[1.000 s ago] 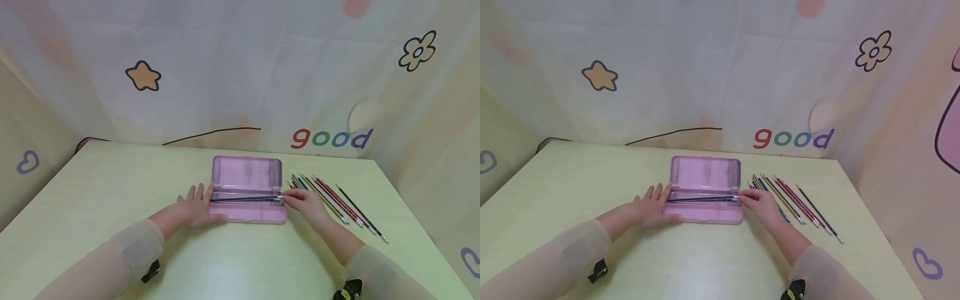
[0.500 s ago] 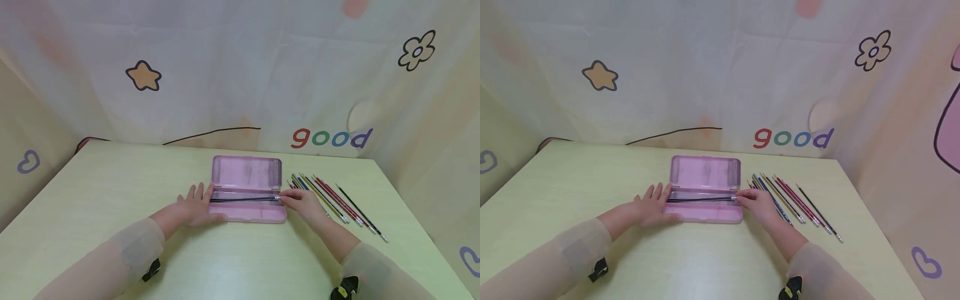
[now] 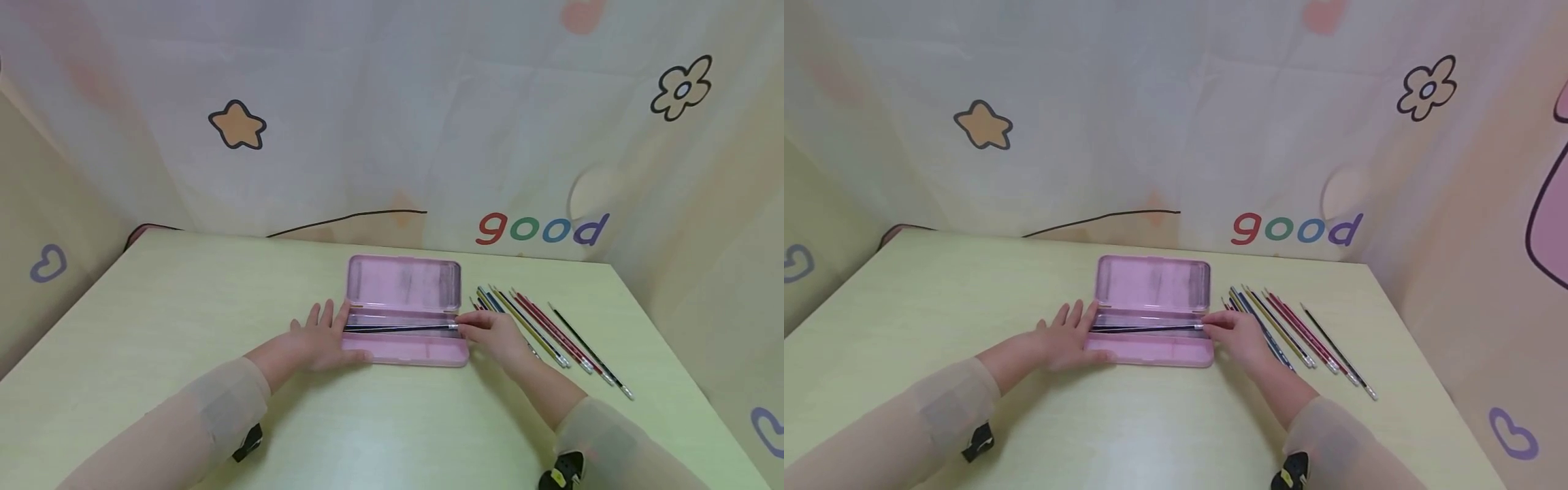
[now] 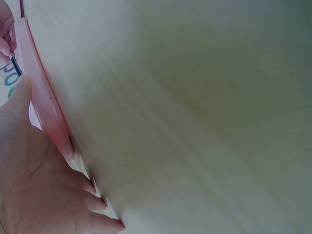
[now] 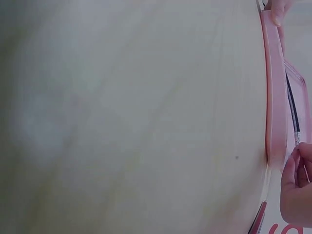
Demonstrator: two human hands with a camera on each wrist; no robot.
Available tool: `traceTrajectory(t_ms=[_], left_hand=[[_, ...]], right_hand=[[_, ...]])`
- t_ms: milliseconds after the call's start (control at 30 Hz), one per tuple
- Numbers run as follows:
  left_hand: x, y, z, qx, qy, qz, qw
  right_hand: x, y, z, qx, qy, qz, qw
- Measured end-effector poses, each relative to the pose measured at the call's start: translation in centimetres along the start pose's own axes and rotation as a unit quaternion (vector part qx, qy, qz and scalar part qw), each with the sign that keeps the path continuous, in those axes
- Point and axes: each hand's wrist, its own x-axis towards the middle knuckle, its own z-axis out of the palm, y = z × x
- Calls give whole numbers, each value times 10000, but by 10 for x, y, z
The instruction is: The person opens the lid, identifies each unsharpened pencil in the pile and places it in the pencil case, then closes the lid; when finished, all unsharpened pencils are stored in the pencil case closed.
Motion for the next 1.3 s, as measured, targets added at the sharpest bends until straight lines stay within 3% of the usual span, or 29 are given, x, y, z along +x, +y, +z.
traceTrajectory(t_ms=[567, 733, 1000, 1300], left_hand=[[0, 0, 2, 24, -10, -7, 10000], [0, 0, 1, 56, -18, -52, 10000], [-1, 0, 2, 0, -89, -50, 9999], [6, -2, 2, 20, -95, -89, 9999]], right_hand=[[-21, 4, -24, -170, 82, -144, 9997], [-28, 13, -41, -382, 243, -11, 9990], [-47, 33, -69, -239, 107, 127, 9996], [-62, 50, -92, -61, 322, 48, 9995]])
